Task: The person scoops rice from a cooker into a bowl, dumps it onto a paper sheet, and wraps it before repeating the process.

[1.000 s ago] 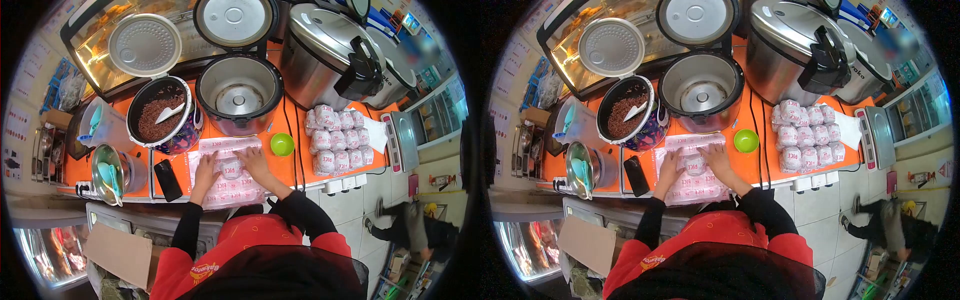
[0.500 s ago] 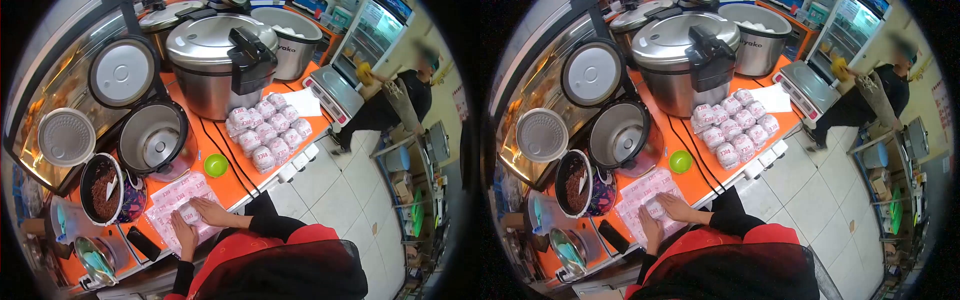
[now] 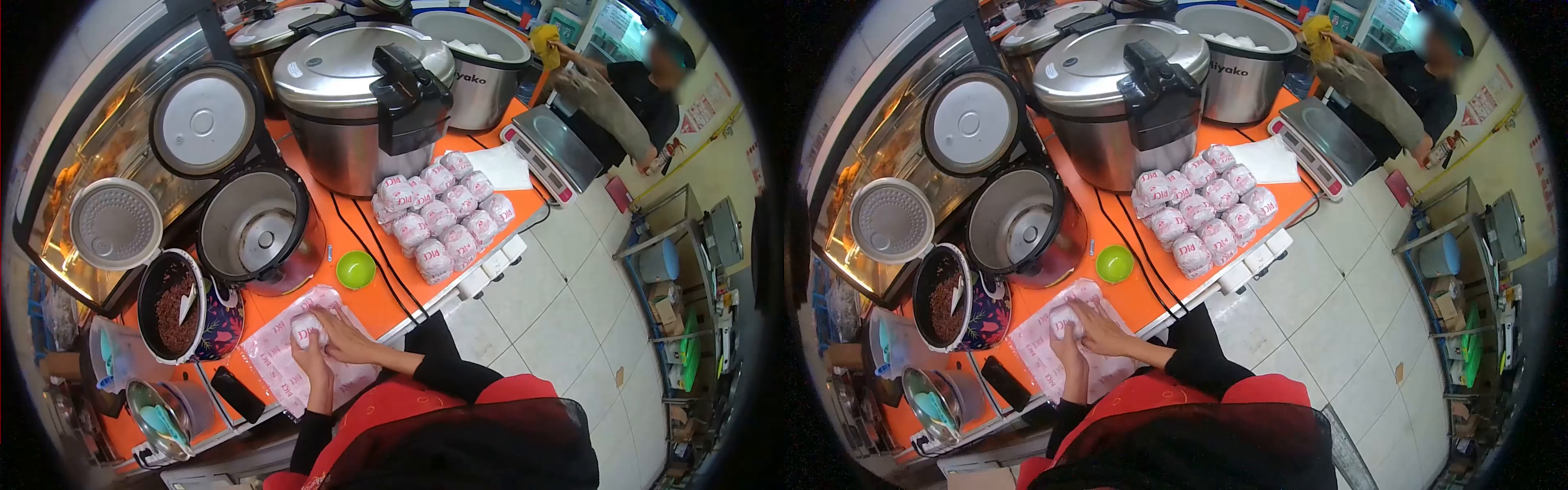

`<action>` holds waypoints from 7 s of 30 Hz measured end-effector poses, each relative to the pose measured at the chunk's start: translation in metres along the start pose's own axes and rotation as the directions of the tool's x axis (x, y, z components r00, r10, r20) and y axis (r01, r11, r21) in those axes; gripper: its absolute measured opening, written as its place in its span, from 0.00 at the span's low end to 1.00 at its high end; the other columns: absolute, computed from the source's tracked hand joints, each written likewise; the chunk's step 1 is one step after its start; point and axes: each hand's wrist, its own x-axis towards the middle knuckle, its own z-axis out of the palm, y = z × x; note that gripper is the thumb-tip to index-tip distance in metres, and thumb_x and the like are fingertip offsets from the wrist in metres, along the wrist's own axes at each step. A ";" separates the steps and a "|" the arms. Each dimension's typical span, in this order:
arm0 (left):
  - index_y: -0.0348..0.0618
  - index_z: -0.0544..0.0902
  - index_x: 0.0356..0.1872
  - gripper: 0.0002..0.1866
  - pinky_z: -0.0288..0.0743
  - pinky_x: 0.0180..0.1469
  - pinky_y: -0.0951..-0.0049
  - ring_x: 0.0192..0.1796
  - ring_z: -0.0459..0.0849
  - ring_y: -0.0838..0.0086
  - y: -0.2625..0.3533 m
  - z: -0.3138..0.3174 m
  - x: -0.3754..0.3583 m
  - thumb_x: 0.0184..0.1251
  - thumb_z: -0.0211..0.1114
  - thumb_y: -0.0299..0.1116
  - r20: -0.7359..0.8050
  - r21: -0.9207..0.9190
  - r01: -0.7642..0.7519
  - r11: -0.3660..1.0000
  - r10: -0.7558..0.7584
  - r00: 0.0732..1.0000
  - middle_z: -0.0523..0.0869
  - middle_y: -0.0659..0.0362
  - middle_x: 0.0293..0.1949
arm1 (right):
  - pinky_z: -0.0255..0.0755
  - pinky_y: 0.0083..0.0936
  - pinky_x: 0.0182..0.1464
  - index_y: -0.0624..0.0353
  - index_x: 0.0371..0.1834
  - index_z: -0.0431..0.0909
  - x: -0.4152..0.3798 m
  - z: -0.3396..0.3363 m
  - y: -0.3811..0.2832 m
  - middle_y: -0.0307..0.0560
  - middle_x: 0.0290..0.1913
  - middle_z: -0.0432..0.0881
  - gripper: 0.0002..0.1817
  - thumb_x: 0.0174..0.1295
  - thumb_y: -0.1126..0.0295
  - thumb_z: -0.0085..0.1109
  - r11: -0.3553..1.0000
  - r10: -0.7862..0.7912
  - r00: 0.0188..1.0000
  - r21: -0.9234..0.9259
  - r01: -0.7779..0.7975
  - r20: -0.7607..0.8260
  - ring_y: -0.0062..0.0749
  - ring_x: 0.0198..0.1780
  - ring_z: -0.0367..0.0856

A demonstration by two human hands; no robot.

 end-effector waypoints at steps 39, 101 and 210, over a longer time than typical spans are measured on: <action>0.46 0.59 0.69 0.33 0.29 0.69 0.41 0.75 0.41 0.52 -0.027 -0.027 0.024 0.62 0.54 0.43 0.497 0.853 -0.515 0.084 0.171 0.851 0.50 0.49 0.73 | 0.70 0.42 0.51 0.56 0.57 0.61 0.023 -0.197 0.112 0.67 0.53 0.72 0.36 0.48 0.50 0.63 0.816 0.457 0.618 0.026 -0.577 -0.639 0.57 0.52 0.75; 0.33 0.68 0.57 0.22 0.54 0.66 0.60 0.61 0.65 0.56 -0.047 0.066 -0.008 0.59 0.54 0.25 0.237 0.434 -0.651 0.623 0.618 0.750 0.71 0.47 0.56 | 0.59 0.45 0.63 0.57 0.59 0.67 -0.009 -0.194 0.093 0.65 0.63 0.62 0.32 0.49 0.65 0.66 0.900 -0.094 0.777 -0.387 -0.201 -0.623 0.60 0.64 0.61; 0.46 0.58 0.69 0.30 0.34 0.69 0.43 0.74 0.46 0.56 -0.012 -0.038 -0.011 0.69 0.49 0.45 0.416 0.909 -0.412 -0.062 0.100 0.904 0.53 0.54 0.72 | 0.73 0.46 0.43 0.61 0.58 0.61 -0.203 -0.036 0.139 0.65 0.40 0.74 0.31 0.53 0.61 0.59 0.662 0.624 0.589 -0.053 -0.748 -0.513 0.59 0.40 0.77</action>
